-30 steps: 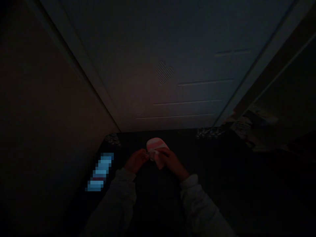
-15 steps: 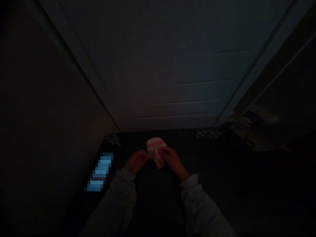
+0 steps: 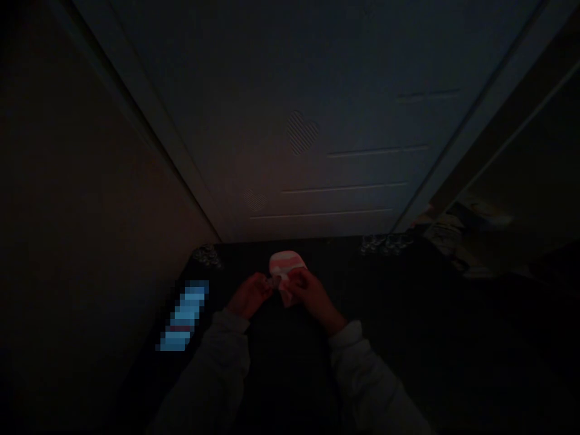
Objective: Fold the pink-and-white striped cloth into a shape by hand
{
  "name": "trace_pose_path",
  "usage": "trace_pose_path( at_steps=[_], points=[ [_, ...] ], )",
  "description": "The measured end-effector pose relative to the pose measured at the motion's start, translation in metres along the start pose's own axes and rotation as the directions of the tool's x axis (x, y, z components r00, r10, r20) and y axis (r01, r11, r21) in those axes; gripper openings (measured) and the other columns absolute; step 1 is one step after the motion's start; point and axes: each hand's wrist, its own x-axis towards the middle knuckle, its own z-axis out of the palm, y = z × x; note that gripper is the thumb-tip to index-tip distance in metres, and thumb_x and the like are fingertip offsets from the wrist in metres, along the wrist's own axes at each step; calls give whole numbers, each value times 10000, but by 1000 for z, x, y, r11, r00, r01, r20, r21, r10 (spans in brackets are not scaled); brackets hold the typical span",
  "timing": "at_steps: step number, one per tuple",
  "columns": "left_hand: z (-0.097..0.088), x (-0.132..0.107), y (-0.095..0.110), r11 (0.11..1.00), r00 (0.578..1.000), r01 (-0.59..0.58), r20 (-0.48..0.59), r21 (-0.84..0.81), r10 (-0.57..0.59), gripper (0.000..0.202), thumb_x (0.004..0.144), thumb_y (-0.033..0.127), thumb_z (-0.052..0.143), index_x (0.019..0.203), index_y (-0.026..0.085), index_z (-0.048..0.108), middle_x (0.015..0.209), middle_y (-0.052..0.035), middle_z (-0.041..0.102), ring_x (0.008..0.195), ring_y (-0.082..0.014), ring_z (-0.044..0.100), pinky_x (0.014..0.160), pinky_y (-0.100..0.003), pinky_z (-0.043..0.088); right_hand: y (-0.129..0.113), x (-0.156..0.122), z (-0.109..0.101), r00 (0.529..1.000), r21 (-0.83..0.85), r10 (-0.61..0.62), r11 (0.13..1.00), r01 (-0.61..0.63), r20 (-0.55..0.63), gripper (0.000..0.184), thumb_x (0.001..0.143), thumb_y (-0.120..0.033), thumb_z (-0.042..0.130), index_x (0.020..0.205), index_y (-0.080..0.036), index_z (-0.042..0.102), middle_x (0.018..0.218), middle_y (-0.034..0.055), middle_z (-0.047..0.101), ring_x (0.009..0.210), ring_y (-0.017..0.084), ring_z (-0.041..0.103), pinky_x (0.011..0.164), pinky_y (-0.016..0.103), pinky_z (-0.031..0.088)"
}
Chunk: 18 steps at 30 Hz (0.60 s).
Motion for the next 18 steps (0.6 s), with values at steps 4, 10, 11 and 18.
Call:
trace_pose_path(
  at_steps=[4, 10, 11, 18],
  points=[
    [-2, 2, -2, 997, 999, -11, 54, 72, 7, 174, 693, 282, 587, 611, 132, 551, 578, 5, 549, 592, -111, 533, 675, -283, 414, -3, -2, 2, 999, -152, -15, 988, 20, 34, 306, 655, -354, 625, 928, -222, 581, 845, 10, 635, 786, 169, 584, 698, 295, 447],
    [-3, 3, -4, 985, 993, -52, 113, 166, 33, 186, 660, 288, 620, 599, 118, 575, 576, -8, 556, 598, -115, 518, 687, -292, 406, -6, -4, 0, 987, -422, -127, 893, 155, 93, 263, 735, -377, 539, 907, -201, 628, 855, 29, 643, 778, 176, 571, 704, 294, 426],
    [-3, 2, -5, 983, 992, -51, 119, 177, 31, 183, 657, 287, 625, 604, 117, 579, 578, -10, 559, 597, -116, 519, 683, -290, 405, -6, -3, 0, 986, -439, -131, 884, 163, 101, 254, 741, -369, 533, 903, -199, 629, 858, 32, 643, 775, 176, 570, 699, 291, 424],
    [-1, 2, -6, 978, 992, -61, 120, 197, 38, 185, 658, 293, 636, 645, 116, 583, 599, -14, 569, 597, -112, 520, 642, -271, 400, -5, -4, 2, 973, -522, -210, 822, 229, 96, 198, 763, -328, 510, 866, -199, 619, 825, 34, 631, 751, 169, 555, 681, 285, 412]
  ],
)
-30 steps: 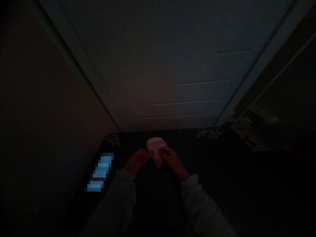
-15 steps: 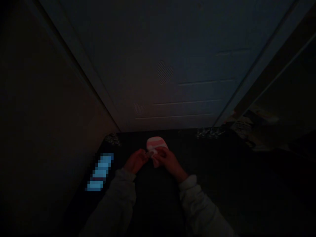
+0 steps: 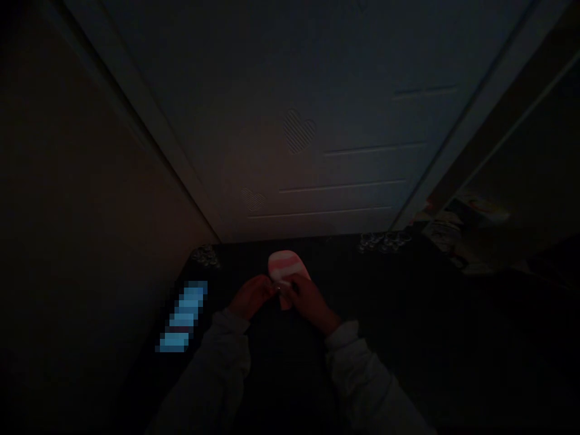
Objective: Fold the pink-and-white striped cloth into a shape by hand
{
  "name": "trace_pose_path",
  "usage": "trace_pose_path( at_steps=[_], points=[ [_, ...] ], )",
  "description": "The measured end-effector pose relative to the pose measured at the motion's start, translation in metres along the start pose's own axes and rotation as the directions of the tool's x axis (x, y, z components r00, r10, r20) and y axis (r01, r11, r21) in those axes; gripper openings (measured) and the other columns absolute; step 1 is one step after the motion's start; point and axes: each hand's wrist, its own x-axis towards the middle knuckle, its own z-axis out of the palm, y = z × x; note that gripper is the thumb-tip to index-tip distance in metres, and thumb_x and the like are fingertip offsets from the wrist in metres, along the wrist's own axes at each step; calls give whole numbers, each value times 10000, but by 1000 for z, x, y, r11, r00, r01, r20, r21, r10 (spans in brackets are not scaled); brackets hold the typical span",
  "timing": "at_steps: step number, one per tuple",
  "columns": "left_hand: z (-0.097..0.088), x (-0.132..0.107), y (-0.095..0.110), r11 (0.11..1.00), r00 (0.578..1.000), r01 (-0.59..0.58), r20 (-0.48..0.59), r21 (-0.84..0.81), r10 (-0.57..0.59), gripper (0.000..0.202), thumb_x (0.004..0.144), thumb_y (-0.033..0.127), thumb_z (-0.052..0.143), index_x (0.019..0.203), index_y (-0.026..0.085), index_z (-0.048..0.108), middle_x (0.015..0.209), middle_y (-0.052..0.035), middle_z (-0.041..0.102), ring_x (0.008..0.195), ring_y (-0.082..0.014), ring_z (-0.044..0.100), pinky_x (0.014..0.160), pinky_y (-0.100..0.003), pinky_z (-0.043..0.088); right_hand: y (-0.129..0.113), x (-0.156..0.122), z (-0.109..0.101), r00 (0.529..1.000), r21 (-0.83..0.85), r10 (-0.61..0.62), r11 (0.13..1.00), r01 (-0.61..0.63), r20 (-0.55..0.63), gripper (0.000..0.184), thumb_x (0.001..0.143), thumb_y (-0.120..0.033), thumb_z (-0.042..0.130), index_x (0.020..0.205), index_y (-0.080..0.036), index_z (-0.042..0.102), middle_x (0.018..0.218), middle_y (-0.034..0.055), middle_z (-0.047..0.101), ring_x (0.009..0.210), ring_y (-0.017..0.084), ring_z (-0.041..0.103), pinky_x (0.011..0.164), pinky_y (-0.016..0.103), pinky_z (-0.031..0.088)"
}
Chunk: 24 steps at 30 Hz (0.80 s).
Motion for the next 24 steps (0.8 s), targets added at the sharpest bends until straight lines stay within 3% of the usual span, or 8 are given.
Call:
trace_pose_path(
  at_steps=[6, 8, 11, 14, 18, 21, 24],
  points=[
    [2, 1, -1, 1000, 1000, 0, 21, -18, 1, 245, 688, 357, 609, 668, 116, 568, 613, -23, 573, 604, -115, 530, 631, -263, 408, -1, -2, -1, 999, -47, -40, 998, 38, -25, 205, 779, -326, 483, 885, -204, 609, 853, 47, 625, 799, 182, 547, 724, 301, 400],
    [3, 2, -1, 1000, 1000, -4, -30, 21, 5, 269, 699, 391, 584, 743, 126, 570, 656, -37, 590, 631, -133, 547, 617, -269, 410, 1, -1, -3, 997, -31, -13, 999, 11, -70, 206, 777, -341, 477, 852, -203, 610, 821, 42, 621, 769, 179, 545, 708, 298, 398],
    [3, 1, 0, 973, 982, -118, -124, 198, 144, 275, 658, 296, 635, 890, 164, 568, 832, -52, 608, 742, -152, 556, 644, -268, 412, 5, 1, -6, 990, 136, 85, 988, -69, -117, 224, 762, -374, 488, 841, -198, 601, 805, 29, 618, 746, 174, 549, 680, 288, 406],
    [4, -3, -2, 865, 964, -232, -9, 445, 264, 495, 572, 152, 694, 1042, 215, 552, 1093, -71, 546, 964, -193, 500, 749, -282, 401, 6, 1, -7, 973, 445, 219, 880, -165, -71, 254, 713, -412, 540, 830, -193, 596, 809, 26, 630, 753, 184, 568, 671, 292, 422],
    [5, -9, -7, 781, 965, -257, 108, 570, 238, 629, 546, 129, 707, 1133, 245, 513, 1208, -85, 470, 1052, -232, 451, 822, -316, 375, 0, -1, -5, 958, 714, 262, 647, -266, 120, 353, 649, -433, 598, 915, -201, 594, 926, 56, 641, 837, 213, 587, 748, 331, 432],
    [5, -9, -8, 752, 955, -288, 122, 592, 269, 501, 571, 153, 695, 1053, 221, 575, 1114, -81, 521, 1030, -228, 458, 859, -318, 350, -5, -3, -4, 952, 773, 228, 559, -301, 206, 353, 628, -411, 624, 919, -213, 602, 939, 52, 643, 856, 205, 588, 796, 332, 427],
    [4, -5, -7, 761, 960, -272, 109, 589, 258, 241, 615, 193, 664, 856, 183, 651, 924, -56, 588, 915, -203, 499, 828, -294, 353, -3, -3, -5, 954, 812, 229, 509, -288, 195, 329, 636, -365, 635, 924, -210, 607, 935, 47, 645, 850, 196, 591, 807, 323, 424]
  ],
)
